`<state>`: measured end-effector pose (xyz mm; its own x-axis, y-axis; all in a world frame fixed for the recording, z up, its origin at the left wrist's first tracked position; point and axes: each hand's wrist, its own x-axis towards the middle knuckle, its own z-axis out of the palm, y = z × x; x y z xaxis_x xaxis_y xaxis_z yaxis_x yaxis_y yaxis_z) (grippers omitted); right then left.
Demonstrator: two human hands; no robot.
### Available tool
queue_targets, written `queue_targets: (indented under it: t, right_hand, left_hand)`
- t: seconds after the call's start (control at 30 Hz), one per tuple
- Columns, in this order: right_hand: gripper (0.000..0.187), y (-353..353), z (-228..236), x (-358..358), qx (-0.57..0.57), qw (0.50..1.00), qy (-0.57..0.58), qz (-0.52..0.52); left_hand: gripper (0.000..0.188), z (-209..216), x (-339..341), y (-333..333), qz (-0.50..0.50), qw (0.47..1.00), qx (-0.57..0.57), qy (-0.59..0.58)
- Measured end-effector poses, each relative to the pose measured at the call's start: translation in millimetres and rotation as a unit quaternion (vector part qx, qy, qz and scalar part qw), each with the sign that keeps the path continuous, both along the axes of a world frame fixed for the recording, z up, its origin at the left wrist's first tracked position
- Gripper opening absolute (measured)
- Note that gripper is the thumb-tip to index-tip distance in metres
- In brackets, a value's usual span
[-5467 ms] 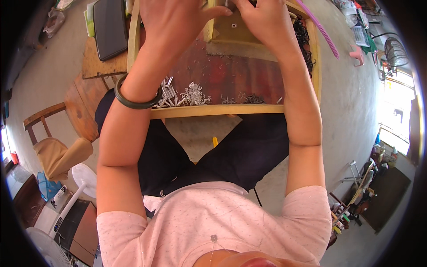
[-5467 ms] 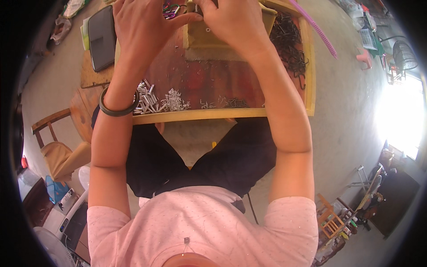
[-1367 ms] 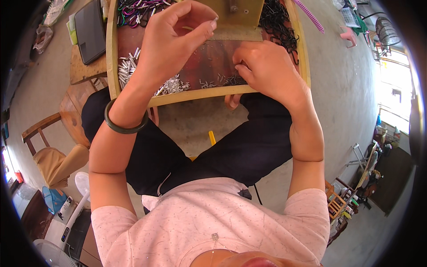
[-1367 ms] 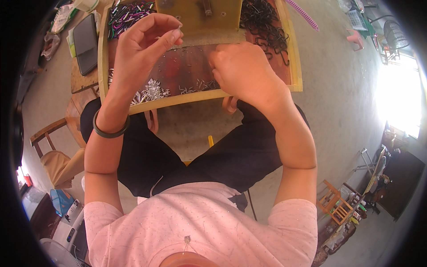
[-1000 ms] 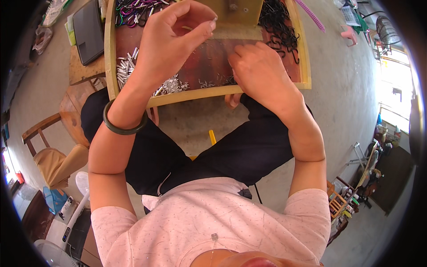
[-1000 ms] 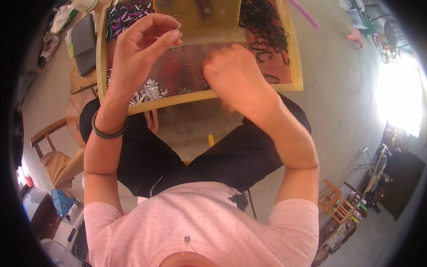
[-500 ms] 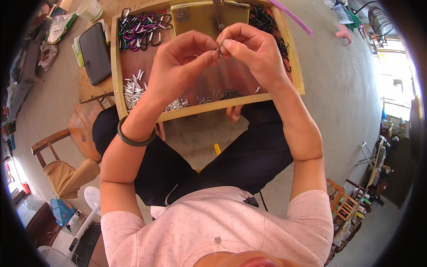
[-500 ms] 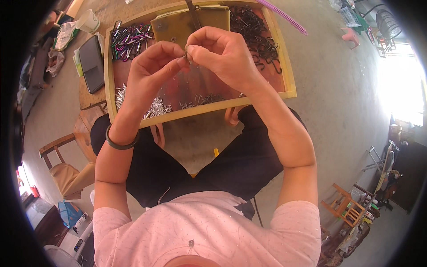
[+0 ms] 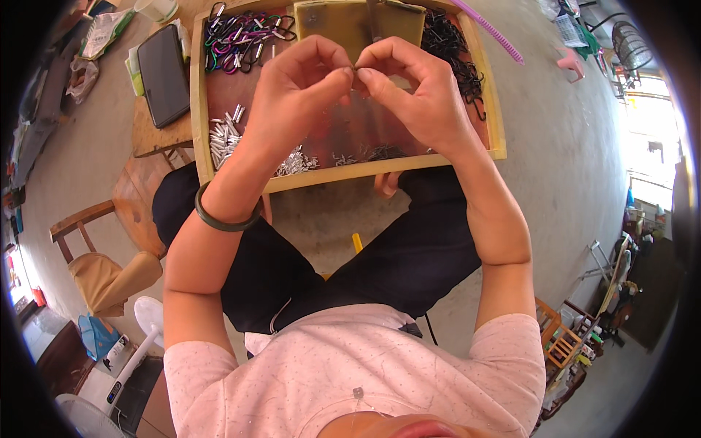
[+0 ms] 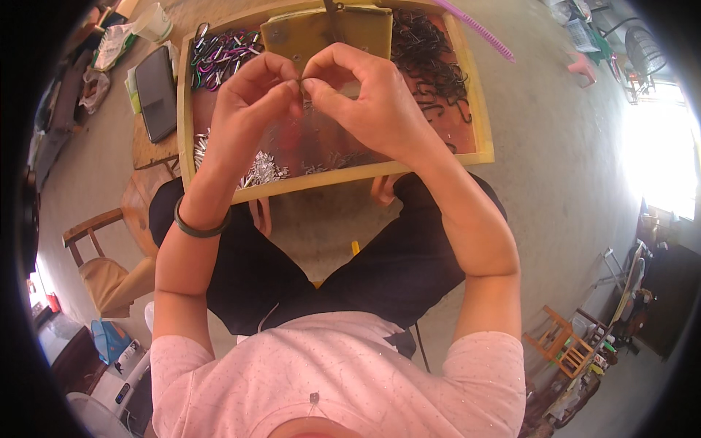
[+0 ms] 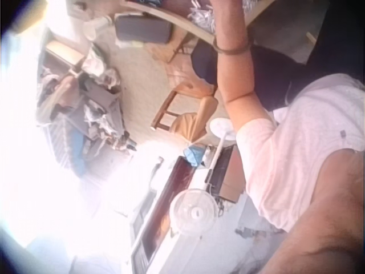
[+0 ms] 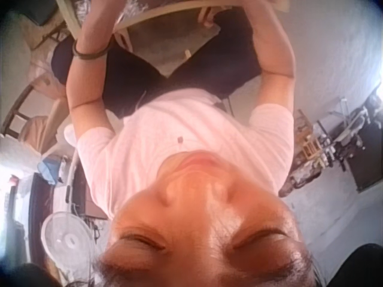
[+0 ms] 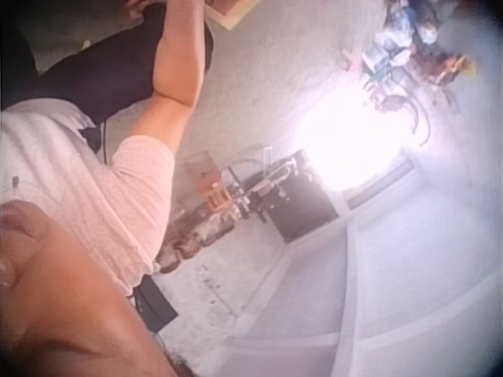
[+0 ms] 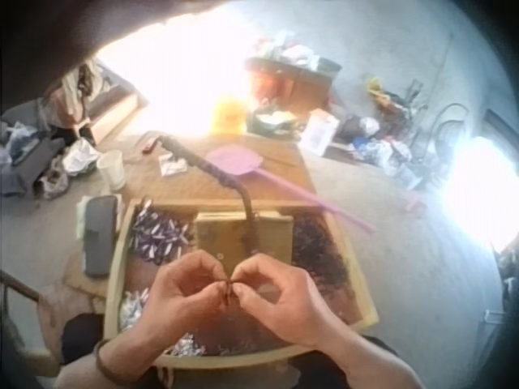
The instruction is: The person assembles small metal components onto plastic or rubber parts by hand and using a small desktop press.
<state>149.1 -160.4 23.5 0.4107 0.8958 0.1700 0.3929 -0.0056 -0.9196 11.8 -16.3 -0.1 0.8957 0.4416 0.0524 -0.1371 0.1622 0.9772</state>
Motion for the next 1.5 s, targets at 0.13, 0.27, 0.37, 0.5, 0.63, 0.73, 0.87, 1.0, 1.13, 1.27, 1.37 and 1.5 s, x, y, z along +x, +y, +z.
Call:
queue_targets:
  t: [0.13, 0.27, 0.37, 0.5, 0.63, 0.73, 0.87, 1.0, 1.13, 1.27, 1.37, 1.5]
  right_hand:
    - [0.008, -5, -15, -1, -0.037, 0.922, -0.383, 0.048]
    - [0.008, -5, -32, -16, -0.043, 0.836, -0.543, 0.068]
    - [0.008, -3, -36, -25, -0.049, 0.8, -0.595, 0.051]
    - [0.005, 5, -36, -41, -0.098, 0.762, -0.638, 0.05]
    - [0.006, 11, -39, -41, -0.118, 0.746, -0.654, 0.051]
    - [0.006, 12, -42, -28, -0.099, 0.78, -0.616, 0.047]
    - [0.011, 11, -11, -16, -0.101, 0.976, -0.193, -0.01]
    - [0.01, 16, 4, -5, 0.093, 0.946, 0.31, 0.0]
    - [0.013, 21, 0, -15, 0.093, 0.933, 0.348, -0.003]
    - [0.012, 22, 1, -15, 0.081, 0.938, 0.337, -0.002]
    - [0.013, 21, 0, -16, 0.084, 0.938, 0.337, -0.001]
    - [0.013, 22, -1, -15, 0.085, 0.939, 0.332, 0.001]
  left_hand:
    - [0.007, 1, 0, 11, 0.057, 0.997, 0.045, -0.015]
    - [0.007, 2, -3, 15, 0.056, 0.998, 0.019, -0.027]
    - [0.007, 3, -4, 16, 0.054, 0.998, 0.036, -0.022]
    - [0.007, 2, -6, 16, 0.056, 0.997, 0.038, -0.027]
    - [0.007, -3, -4, 14, 0.06, 0.997, 0.045, -0.029]
    - [0.007, 0, -5, 13, 0.052, 0.998, 0.044, -0.018]
    - [0.007, 0, -7, 12, 0.046, 0.999, 0.018, 0.0]
    - [0.009, 3, -6, 9, 0.012, 0.999, -0.022, -0.035]
    - [0.009, 4, -5, 6, -0.001, 0.997, -0.024, -0.077]
    - [0.008, 5, -4, 6, -0.005, 0.996, -0.025, -0.086]
    - [0.008, 4, -4, 6, -0.009, 0.995, -0.023, -0.093]
    - [0.008, 5, -4, 6, -0.007, 0.996, -0.013, -0.088]
